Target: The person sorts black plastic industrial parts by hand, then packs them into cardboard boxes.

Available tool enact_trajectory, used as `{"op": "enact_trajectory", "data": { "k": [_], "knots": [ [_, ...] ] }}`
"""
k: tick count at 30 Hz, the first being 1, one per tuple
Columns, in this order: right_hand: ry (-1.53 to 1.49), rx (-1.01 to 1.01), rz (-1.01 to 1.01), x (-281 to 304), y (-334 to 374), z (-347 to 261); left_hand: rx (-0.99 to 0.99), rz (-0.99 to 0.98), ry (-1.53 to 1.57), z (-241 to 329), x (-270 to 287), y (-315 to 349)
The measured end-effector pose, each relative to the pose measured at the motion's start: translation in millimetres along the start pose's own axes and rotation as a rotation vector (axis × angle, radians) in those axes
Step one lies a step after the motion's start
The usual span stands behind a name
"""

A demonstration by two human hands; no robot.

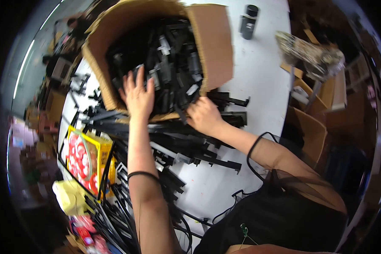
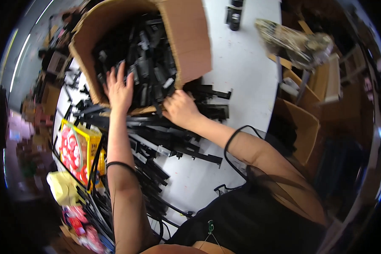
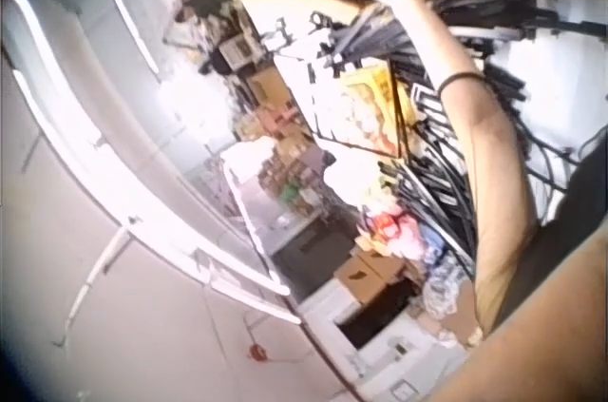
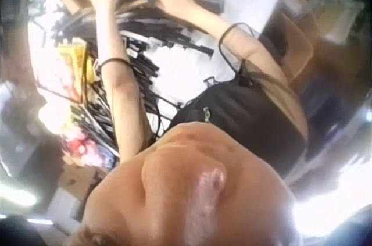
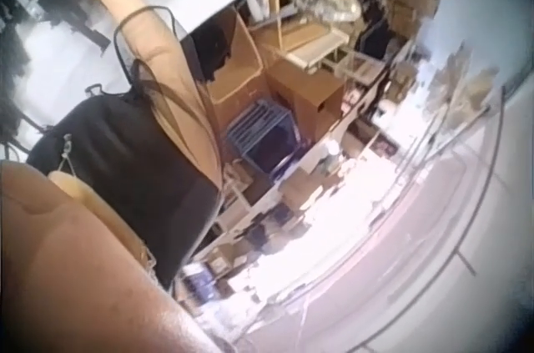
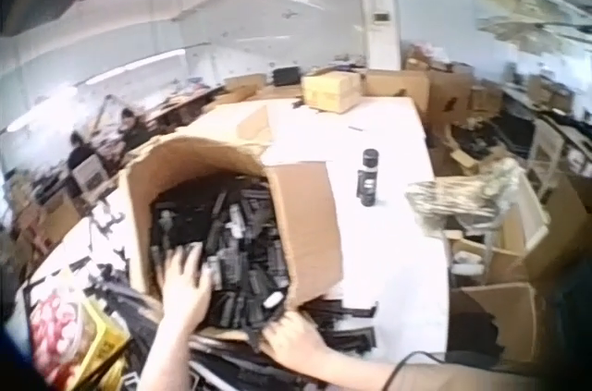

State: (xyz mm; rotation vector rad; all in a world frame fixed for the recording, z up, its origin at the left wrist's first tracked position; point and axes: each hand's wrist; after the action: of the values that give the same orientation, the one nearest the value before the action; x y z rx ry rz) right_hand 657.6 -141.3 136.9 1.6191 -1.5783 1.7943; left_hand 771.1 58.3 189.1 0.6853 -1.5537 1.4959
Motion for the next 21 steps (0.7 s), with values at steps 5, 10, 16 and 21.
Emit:
{"op": "enact_trajectory", "data": {
  "k": [5, 10, 16, 21],
  "knots": [
    [-0.027, 0.0, 0.092, -12.6, -3.9, 4.9, 0.098, -0.29, -0.049, 18.8, 33.6, -0.3],
    [-0.133, -0.019, 0.25, -5.3, -14.5, 9.6, -0.184, 0.062, 0.198, 79.5, 75.8, 65.6],
    [-0.038, -0.033, 0.067, 1.7, -29.4, 13.8, -0.098, -0.086, 0.591, 120.8, 112.7, 205.7],
    [0.044, -0.002, 0.138, 10.5, -58.4, 24.2, 0.184, -0.444, 0.696, 146.0, 138.0, 345.7]
  ]
}}
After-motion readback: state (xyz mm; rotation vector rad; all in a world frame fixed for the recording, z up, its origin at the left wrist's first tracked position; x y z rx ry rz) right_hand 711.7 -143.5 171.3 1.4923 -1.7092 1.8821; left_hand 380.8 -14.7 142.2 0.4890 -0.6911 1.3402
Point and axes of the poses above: each hand's wrist, its own y-axis away from the middle knuckle, its own x-axis out of the back of the hand, z = x × y, and after that the axes turned 1 degree about z, right-handed
